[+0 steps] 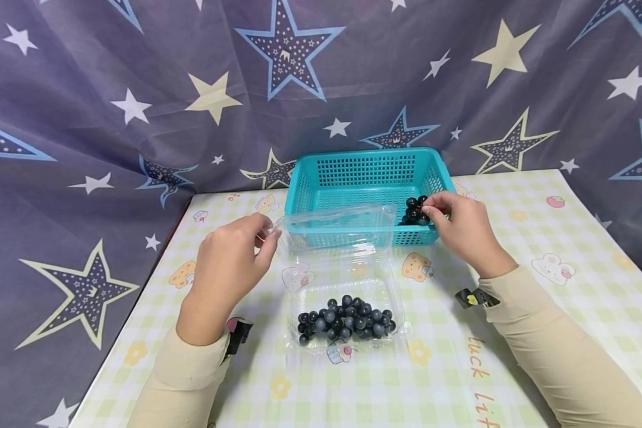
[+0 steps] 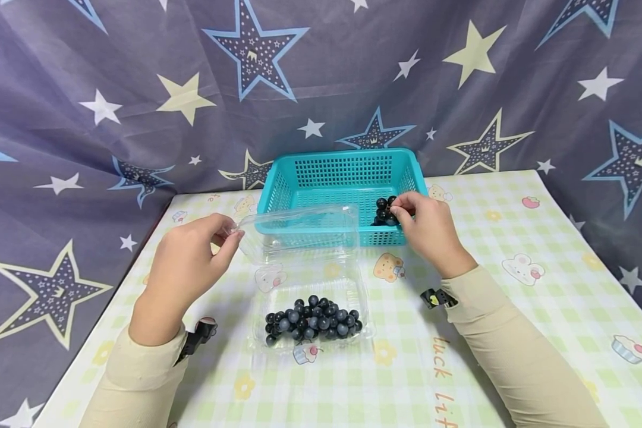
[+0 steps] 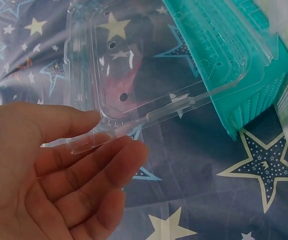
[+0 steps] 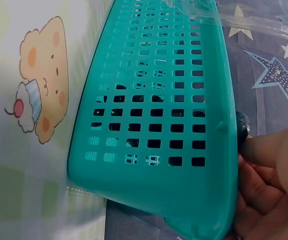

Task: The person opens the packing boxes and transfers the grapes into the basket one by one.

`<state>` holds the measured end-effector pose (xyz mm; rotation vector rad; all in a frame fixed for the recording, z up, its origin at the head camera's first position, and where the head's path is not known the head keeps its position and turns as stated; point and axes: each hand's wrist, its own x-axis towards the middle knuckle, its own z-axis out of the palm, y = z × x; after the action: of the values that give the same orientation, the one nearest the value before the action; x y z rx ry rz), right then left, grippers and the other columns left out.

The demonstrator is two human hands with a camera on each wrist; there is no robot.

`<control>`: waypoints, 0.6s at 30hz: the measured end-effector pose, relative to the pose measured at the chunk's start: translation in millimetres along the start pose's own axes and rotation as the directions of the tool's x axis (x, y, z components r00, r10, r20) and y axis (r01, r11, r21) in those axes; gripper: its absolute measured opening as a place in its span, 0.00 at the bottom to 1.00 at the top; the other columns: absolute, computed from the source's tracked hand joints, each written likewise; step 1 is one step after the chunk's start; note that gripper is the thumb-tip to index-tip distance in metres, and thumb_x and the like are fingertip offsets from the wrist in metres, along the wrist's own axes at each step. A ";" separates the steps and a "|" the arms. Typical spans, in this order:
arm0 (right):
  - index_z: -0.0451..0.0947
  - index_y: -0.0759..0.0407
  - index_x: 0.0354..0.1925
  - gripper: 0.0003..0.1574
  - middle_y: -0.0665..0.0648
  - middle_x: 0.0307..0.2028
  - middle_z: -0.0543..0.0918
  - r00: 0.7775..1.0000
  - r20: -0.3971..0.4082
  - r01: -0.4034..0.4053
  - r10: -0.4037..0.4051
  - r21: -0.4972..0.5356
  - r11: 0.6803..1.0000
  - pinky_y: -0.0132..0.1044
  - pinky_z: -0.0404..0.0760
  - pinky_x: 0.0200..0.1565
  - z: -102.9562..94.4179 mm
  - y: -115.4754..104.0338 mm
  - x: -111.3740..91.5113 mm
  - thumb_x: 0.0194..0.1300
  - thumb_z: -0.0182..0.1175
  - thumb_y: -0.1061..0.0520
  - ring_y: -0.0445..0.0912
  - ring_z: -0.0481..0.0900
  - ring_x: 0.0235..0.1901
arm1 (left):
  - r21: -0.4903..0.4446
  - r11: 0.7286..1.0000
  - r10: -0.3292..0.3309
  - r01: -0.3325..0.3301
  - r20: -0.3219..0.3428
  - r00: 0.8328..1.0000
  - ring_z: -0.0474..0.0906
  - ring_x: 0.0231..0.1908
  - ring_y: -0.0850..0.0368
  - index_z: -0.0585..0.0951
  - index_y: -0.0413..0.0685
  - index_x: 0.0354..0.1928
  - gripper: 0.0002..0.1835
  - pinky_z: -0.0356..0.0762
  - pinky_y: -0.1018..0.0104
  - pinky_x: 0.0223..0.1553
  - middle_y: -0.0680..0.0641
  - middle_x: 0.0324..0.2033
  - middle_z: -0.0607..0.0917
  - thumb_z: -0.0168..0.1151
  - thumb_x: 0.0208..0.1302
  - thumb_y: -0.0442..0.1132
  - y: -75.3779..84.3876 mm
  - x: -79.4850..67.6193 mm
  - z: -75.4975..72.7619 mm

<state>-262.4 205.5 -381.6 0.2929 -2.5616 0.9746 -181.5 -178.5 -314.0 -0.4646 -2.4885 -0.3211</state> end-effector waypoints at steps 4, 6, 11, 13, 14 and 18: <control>0.86 0.56 0.45 0.08 0.57 0.40 0.91 1.000 0.007 0.003 -0.002 -0.022 1.000 0.44 0.73 0.38 -1.0 2.5 1.1 0.75 0.61 0.56 0.49 0.81 0.32 | 0.003 1.000 -0.016 0.016 0.013 1.000 0.87 0.29 0.57 0.85 0.50 0.38 0.08 0.79 0.52 0.27 0.53 0.29 0.89 0.66 0.69 0.47 -0.8 0.5 -0.3; 0.86 0.55 0.45 0.08 0.57 0.40 0.91 1.000 0.009 0.003 -0.003 -0.029 1.000 0.44 0.73 0.37 -1.5 3.5 0.9 0.75 0.62 0.55 0.49 0.80 0.30 | 0.005 1.000 -0.018 0.018 0.014 1.000 0.87 0.28 0.57 0.86 0.50 0.38 0.09 0.79 0.52 0.26 0.53 0.28 0.89 0.66 0.69 0.47 -0.9 0.6 -0.2; 0.86 0.56 0.44 0.08 0.57 0.40 0.91 1.000 0.009 0.003 -0.002 -0.041 0.999 0.45 0.72 0.38 -1.7 5.9 1.1 0.75 0.62 0.55 0.49 0.82 0.31 | 0.006 1.000 -0.025 0.025 0.017 1.000 0.87 0.28 0.57 0.86 0.50 0.38 0.09 0.79 0.52 0.26 0.53 0.28 0.89 0.66 0.69 0.48 -0.9 0.4 -0.3; 0.86 0.56 0.44 0.07 0.57 0.39 0.91 1.000 0.011 0.001 0.000 -0.047 0.999 0.47 0.73 0.40 -1.3 7.0 1.8 0.74 0.63 0.56 0.51 0.84 0.34 | 0.012 0.999 -0.031 0.030 0.019 0.999 0.87 0.27 0.57 0.86 0.50 0.39 0.10 0.79 0.52 0.25 0.53 0.28 0.89 0.65 0.69 0.48 -0.8 0.0 -0.5; 0.86 0.56 0.43 0.07 0.57 0.39 0.91 1.000 0.013 0.000 0.001 -0.049 0.999 0.47 0.73 0.41 -1.2 7.2 2.1 0.73 0.63 0.56 0.52 0.84 0.35 | 0.017 0.999 -0.033 0.033 0.018 0.999 0.87 0.27 0.57 0.86 0.51 0.39 0.10 0.78 0.51 0.25 0.53 0.28 0.89 0.65 0.69 0.49 -0.8 -0.2 -0.6; 0.86 0.57 0.41 0.06 0.58 0.38 0.91 1.000 0.021 0.012 -0.011 -0.063 0.998 0.51 0.73 0.46 -1.6 7.5 2.2 0.72 0.64 0.57 0.54 0.85 0.37 | 0.036 0.999 -0.033 0.033 0.008 0.999 0.87 0.26 0.58 0.86 0.51 0.41 0.10 0.78 0.51 0.23 0.54 0.28 0.90 0.65 0.69 0.50 -0.6 -0.5 -0.7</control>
<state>-266.3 212.0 -384.1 0.3015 -2.6010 0.8892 -180.9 -179.4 -313.8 -0.4116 -2.5086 -0.2876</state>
